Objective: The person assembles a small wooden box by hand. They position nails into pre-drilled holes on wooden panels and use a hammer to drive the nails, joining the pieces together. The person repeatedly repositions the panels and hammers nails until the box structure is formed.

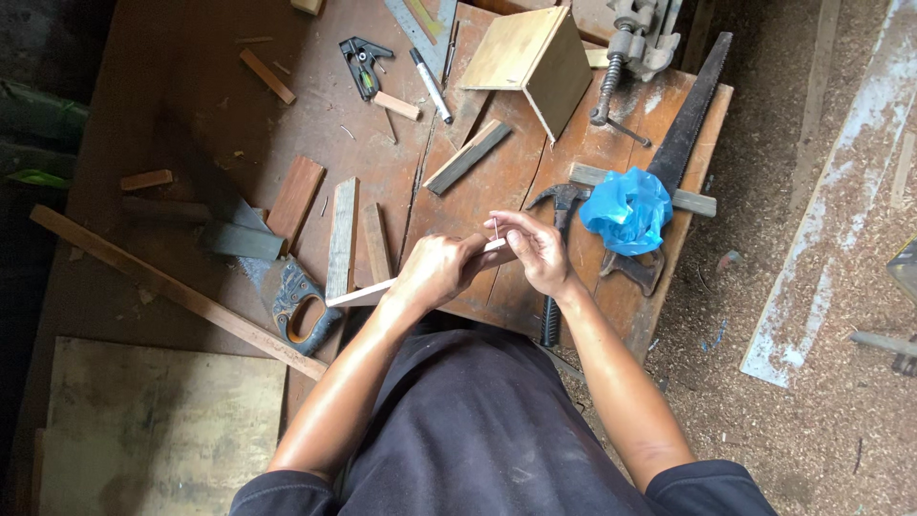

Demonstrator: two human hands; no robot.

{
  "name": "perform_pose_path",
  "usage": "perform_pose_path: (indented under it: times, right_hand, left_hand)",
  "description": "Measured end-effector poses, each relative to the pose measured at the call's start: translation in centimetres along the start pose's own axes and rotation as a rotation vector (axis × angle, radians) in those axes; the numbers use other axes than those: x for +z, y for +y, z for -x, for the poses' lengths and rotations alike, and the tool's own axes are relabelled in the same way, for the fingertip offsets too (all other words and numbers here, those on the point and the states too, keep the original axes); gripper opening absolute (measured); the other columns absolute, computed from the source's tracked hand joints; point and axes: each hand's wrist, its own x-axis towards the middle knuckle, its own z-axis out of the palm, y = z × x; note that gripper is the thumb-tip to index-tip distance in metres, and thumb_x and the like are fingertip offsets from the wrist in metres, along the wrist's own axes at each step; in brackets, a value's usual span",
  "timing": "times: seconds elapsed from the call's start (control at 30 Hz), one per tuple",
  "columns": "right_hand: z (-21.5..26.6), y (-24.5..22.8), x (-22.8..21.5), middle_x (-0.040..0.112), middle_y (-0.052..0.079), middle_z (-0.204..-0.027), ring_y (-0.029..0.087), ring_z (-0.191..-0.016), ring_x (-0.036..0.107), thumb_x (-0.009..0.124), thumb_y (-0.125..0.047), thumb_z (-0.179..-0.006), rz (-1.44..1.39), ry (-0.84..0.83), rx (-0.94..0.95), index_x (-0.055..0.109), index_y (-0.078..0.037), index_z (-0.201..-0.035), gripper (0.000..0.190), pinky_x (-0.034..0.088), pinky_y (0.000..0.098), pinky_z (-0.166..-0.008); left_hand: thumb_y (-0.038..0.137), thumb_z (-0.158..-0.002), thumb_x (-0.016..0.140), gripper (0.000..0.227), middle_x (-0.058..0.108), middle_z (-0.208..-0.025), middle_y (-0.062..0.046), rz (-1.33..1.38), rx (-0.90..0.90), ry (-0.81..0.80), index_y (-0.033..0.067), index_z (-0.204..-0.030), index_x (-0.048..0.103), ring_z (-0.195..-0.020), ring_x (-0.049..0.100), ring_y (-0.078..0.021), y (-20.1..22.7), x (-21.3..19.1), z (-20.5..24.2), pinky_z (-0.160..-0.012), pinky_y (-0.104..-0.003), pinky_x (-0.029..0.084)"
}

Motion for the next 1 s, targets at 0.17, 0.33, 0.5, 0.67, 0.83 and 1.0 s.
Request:
perform_pose_path:
  times: [0.17,0.33,0.5,0.67,0.83,1.0]
  right_hand:
    - [-0.4,-1.9,0.6,0.067,0.016,-0.138,0.02,-0.112,0.073,0.051,-0.037,-0.108,0.232,0.04,-0.01,0.043,0.003,-0.151,0.06,0.059,0.0346,-0.103]
    - [-1.3,-5.4,1.2,0.06,0.023,-0.142,0.025,-0.112,0.069,0.051,-0.028,-0.107,0.365,0.031,-0.222,0.047,0.008,-0.146,0.053,0.055,0.0349,-0.101]
    - [-2.8,-7.1,-0.2,0.071,0.016,-0.123,0.023,-0.11,0.071,0.057,-0.02,-0.107,0.372,0.067,-0.238,0.065,0.003,-0.128,0.032,0.057,0.0341,-0.099]
    - [-2.7,-6.1,-2.3,0.076,0.011,-0.1,0.02,-0.095,0.074,0.076,-0.016,-0.097,0.555,0.08,-0.121,0.072,-0.001,-0.104,0.016,0.057,0.0309,-0.087]
    - [-0.8,-2.6,-2.6,0.074,0.007,-0.097,0.013,-0.091,0.068,0.076,-0.015,-0.098,0.156,0.136,-0.062,0.072,-0.002,-0.1,0.014,0.055,0.0261,-0.083]
    - [-0.1,0.7,-2.9,0.075,0.006,-0.098,0.012,-0.093,0.068,0.075,-0.014,-0.098,-0.14,0.106,0.002,0.072,-0.003,-0.1,0.012,0.055,0.0266,-0.086]
  left_hand:
    - [0.026,-0.099,0.065,0.022,0.066,-0.064,-0.019,0.052,-0.033,-0.028,0.0056,-0.091,0.066,-0.058,0.068,-0.0364,-0.1,-1.3,-0.4,-0.06,-0.048,0.053]
    - [0.03,-0.098,0.066,0.029,0.065,-0.067,-0.023,0.103,0.066,-0.03,0.003,-0.089,0.066,-0.065,0.066,-0.0425,-0.2,-4.2,-1.2,-0.061,-0.051,0.051]
    - [0.035,-0.099,0.066,0.033,0.069,-0.072,-0.017,0.307,0.068,-0.229,0.0032,-0.094,0.069,-0.063,0.067,-0.0314,-0.4,-6.4,-3.8,-0.06,-0.044,0.053]
    - [0.04,-0.097,0.063,0.035,0.068,-0.071,-0.001,0.591,-0.041,-0.47,0.0066,-0.104,0.073,-0.06,0.059,-0.0115,-1.1,-6.0,-5.4,-0.054,-0.034,0.049]
    - [0.036,-0.102,0.065,0.035,0.064,-0.077,0.003,0.75,0.055,-0.527,0.0016,-0.101,0.07,-0.073,0.055,-0.0041,-1.9,-4.3,-5.3,-0.063,-0.027,0.048]
    - [0.033,-0.1,0.066,0.032,0.065,-0.079,0.006,0.838,-0.017,-0.59,0.0021,-0.102,0.073,-0.073,0.054,-0.0021,-2.6,-2.8,-5.4,-0.063,-0.026,0.047]
